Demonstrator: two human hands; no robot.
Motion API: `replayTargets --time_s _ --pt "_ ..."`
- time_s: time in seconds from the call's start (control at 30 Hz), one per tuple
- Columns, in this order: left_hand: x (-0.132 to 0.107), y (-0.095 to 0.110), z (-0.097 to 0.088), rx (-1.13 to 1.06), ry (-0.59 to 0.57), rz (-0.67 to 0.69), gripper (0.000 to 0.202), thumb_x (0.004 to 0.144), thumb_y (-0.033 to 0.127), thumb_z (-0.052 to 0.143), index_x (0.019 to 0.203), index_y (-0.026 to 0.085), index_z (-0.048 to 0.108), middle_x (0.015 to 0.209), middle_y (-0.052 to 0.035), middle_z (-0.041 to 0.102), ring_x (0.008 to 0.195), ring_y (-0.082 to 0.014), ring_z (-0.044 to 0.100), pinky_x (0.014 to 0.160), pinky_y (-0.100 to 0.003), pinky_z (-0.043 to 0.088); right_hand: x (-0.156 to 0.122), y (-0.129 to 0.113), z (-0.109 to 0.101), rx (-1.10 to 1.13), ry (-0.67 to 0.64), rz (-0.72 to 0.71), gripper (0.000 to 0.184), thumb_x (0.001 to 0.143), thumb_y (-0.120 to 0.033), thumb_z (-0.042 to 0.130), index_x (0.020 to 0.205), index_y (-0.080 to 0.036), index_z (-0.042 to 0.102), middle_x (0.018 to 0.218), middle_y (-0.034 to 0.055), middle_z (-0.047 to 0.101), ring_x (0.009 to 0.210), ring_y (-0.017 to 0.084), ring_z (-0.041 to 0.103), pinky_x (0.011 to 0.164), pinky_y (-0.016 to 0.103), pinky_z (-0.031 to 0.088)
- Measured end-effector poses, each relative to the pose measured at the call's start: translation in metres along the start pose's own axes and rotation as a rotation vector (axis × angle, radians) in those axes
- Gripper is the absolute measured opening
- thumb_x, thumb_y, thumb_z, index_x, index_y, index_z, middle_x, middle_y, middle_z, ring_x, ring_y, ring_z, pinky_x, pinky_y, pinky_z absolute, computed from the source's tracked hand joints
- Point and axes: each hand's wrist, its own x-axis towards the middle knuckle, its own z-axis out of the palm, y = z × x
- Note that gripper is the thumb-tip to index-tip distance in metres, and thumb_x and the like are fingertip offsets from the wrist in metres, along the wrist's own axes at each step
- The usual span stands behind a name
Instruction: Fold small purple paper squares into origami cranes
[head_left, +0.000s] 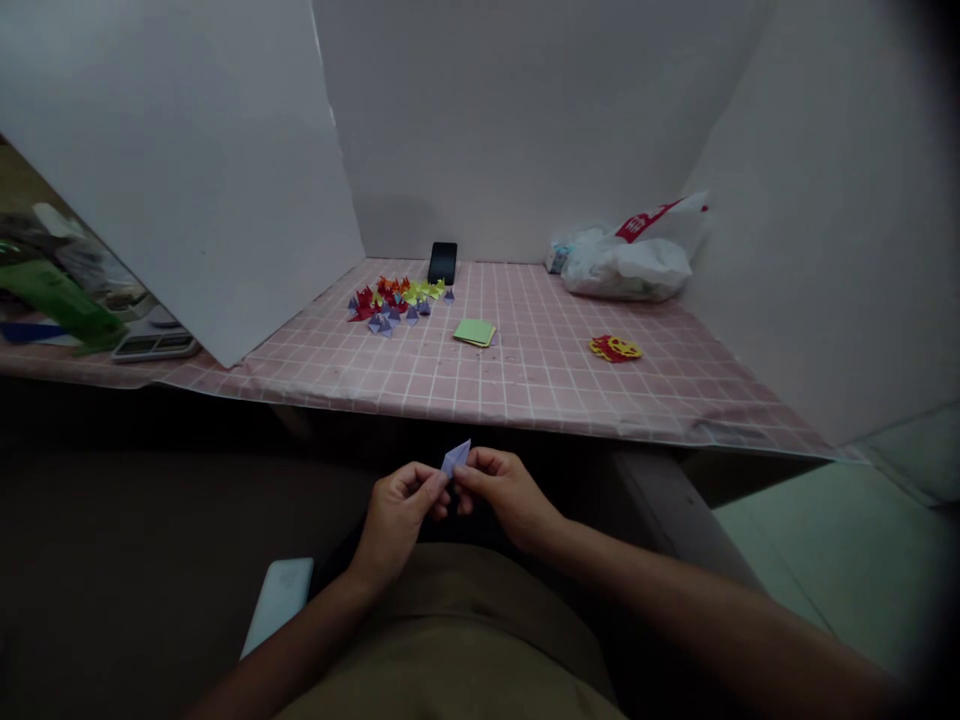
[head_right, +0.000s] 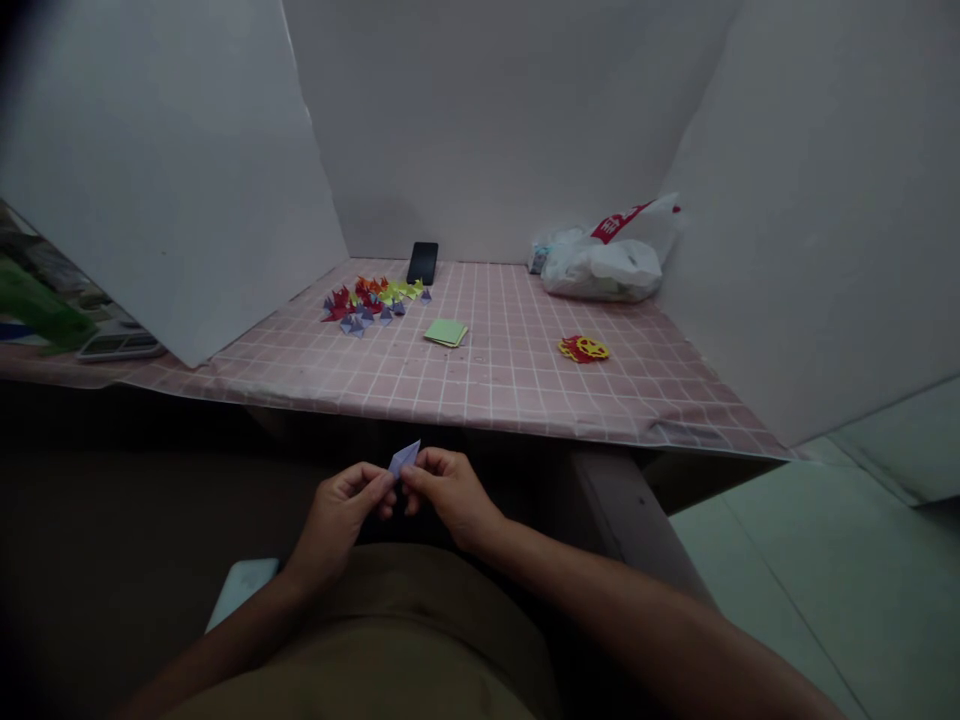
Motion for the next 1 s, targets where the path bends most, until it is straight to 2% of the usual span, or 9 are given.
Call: replayTargets --time_s 0.2,0.3,0.53,0.73,0.9,1.0 --pt "0.003 0.001 -0.002 0.013 -0.027 0.011 0.024 0.081 0.039 0.068 0.08 0.015 0.069 0.068 -0.0007 0.064 0.065 -0.0138 0.057 0.064 -0.025 0.045 -0.002 -0.004 -0.001 -0.117 -0.062 -0.019 0.027 0.077 -0.036 0.072 0.064 -0.016 0.06 0.056 -0.0018 0.059 0.05 0.009 0.05 0.053 0.024 0.037" --pt "0.004 -0.001 -0.002 0.004 -0.029 0.002 0.024 0.08 0.038 0.07 0.073 0.015 0.066 0.062 0.0014 0.06 0.061 -0.0118 0.053 0.062 -0.024 0.041 -0.002 -0.003 -0.001 -0.173 -0.1 -0.006 0.026 0.077 -0.036 0.071 0.066 -0.015 0.061 0.058 -0.0012 0.06 0.05 0.009 0.05 0.052 0.024 0.037" --pt "0.003 -0.008 0.0 -0.088 0.006 -0.013 0.022 0.079 0.035 0.071 0.074 0.015 0.064 0.064 0.002 0.06 0.062 -0.011 0.052 0.064 -0.023 0.04 -0.003 0.003 0.001 -0.11 -0.075 -0.031 0.022 0.078 -0.034 0.071 0.072 -0.016 0.059 0.067 -0.0008 0.064 0.052 0.009 0.053 0.055 0.024 0.04" --pt "0.0 -0.004 0.0 -0.026 -0.055 -0.01 0.024 0.08 0.037 0.069 0.075 0.015 0.063 0.064 0.0012 0.059 0.063 -0.0116 0.051 0.062 -0.024 0.039 -0.003 -0.001 0.002 -0.1 -0.077 -0.047 0.024 0.08 -0.037 0.07 0.077 -0.016 0.058 0.067 -0.002 0.063 0.053 0.009 0.054 0.053 0.023 0.041" --pt "-0.001 0.002 0.001 0.06 -0.158 -0.046 0.026 0.083 0.039 0.065 0.075 0.014 0.065 0.065 0.0005 0.059 0.061 -0.0115 0.048 0.061 -0.024 0.038 -0.002 -0.003 -0.002 -0.179 -0.009 -0.043 0.026 0.078 -0.037 0.071 0.069 -0.016 0.058 0.059 -0.0032 0.059 0.047 0.008 0.05 0.048 0.022 0.037" --pt "0.0 0.004 0.001 0.102 -0.167 -0.03 0.028 0.083 0.04 0.063 0.069 0.015 0.062 0.06 0.0024 0.053 0.057 -0.011 0.045 0.058 -0.024 0.036 -0.002 -0.004 -0.003 -0.215 0.002 -0.036 0.027 0.082 -0.038 0.066 0.067 -0.016 0.059 0.053 -0.0029 0.058 0.045 0.009 0.049 0.048 0.023 0.035"
